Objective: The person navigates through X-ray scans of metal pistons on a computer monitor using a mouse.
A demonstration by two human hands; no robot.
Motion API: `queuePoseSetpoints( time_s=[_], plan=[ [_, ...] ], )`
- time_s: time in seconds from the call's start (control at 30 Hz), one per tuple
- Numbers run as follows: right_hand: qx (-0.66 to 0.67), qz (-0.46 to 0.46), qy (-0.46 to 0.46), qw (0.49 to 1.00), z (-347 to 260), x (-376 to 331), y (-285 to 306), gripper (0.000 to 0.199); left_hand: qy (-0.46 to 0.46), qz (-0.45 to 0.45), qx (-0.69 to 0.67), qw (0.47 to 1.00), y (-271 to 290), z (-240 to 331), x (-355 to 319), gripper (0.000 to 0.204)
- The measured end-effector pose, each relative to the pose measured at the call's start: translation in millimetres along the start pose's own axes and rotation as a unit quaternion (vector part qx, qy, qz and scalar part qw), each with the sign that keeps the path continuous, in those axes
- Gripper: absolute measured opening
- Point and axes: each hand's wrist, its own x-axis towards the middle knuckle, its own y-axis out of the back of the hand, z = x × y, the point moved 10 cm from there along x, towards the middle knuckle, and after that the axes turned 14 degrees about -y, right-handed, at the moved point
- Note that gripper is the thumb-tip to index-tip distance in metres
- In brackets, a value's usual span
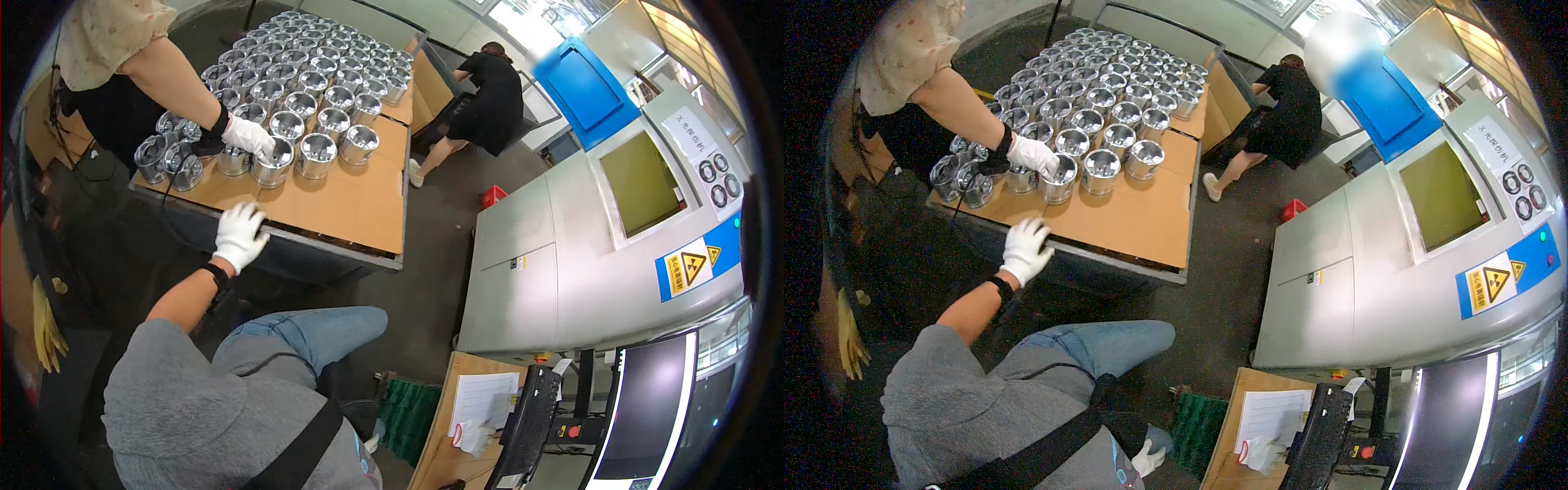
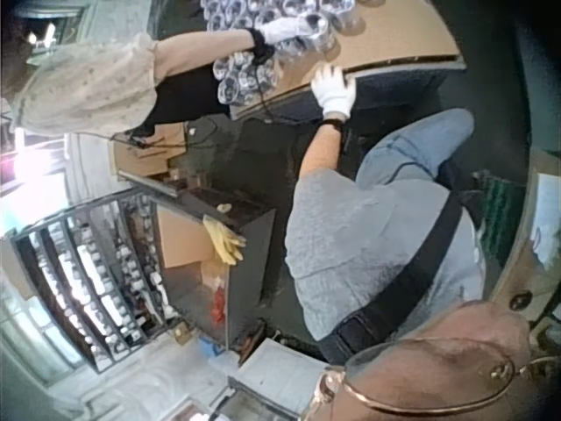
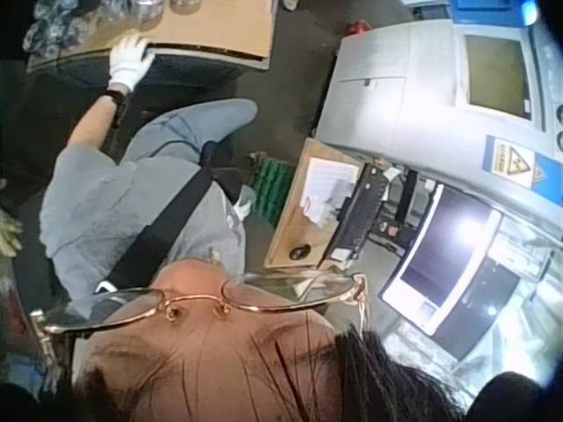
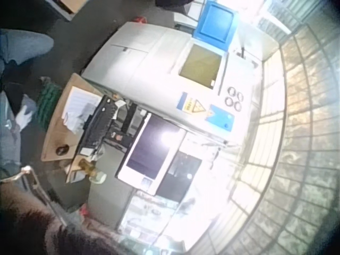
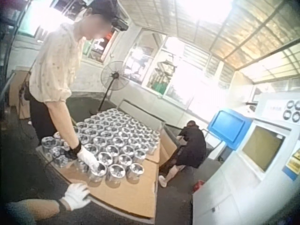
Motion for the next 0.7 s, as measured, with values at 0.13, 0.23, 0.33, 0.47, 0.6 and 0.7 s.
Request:
queuePoseSetpoints(
  time_s=[0.13, 0.23, 0.33, 0.47, 0.6, 0.7],
  plan=[
    [-0.009, -0.003, 0.004, 1.000, 2.2, -3.0, -4.3, 0.079, 0.016, -0.045, -0.003, 0.999, -21.7, 9.3, -8.6, 0.055],
    [-0.008, 0.002, 0.005, 1.000, 1.5, -4.0, -3.0, 0.078, 0.016, -0.051, 0.005, 0.999, -24.9, 12.7, -5.7, 0.055],
    [0.002, 0.007, 0.007, 1.000, -0.3, -4.4, 0.4, 0.077, 0.034, -0.054, 0.013, 0.998, -26.8, 13.3, -6.3, 0.056],
    [-0.010, -0.012, 0.018, 1.000, -36.0, -52.6, 38.0, 0.080, 0.015, -0.041, 0.020, 0.999, -22.7, 14.5, -0.7, 0.048],
    [-0.014, -0.013, 0.007, 1.000, -49.0, -72.6, 52.0, 0.082, 0.015, -0.002, -0.030, 0.999, -13.7, 7.0, 17.1, 0.021],
    [-0.005, -0.014, 0.007, 1.000, -41.6, -60.5, 37.7, 0.083, 0.011, -0.005, -0.028, 1.000, -14.9, 13.2, 20.5, 0.015]
  ],
)
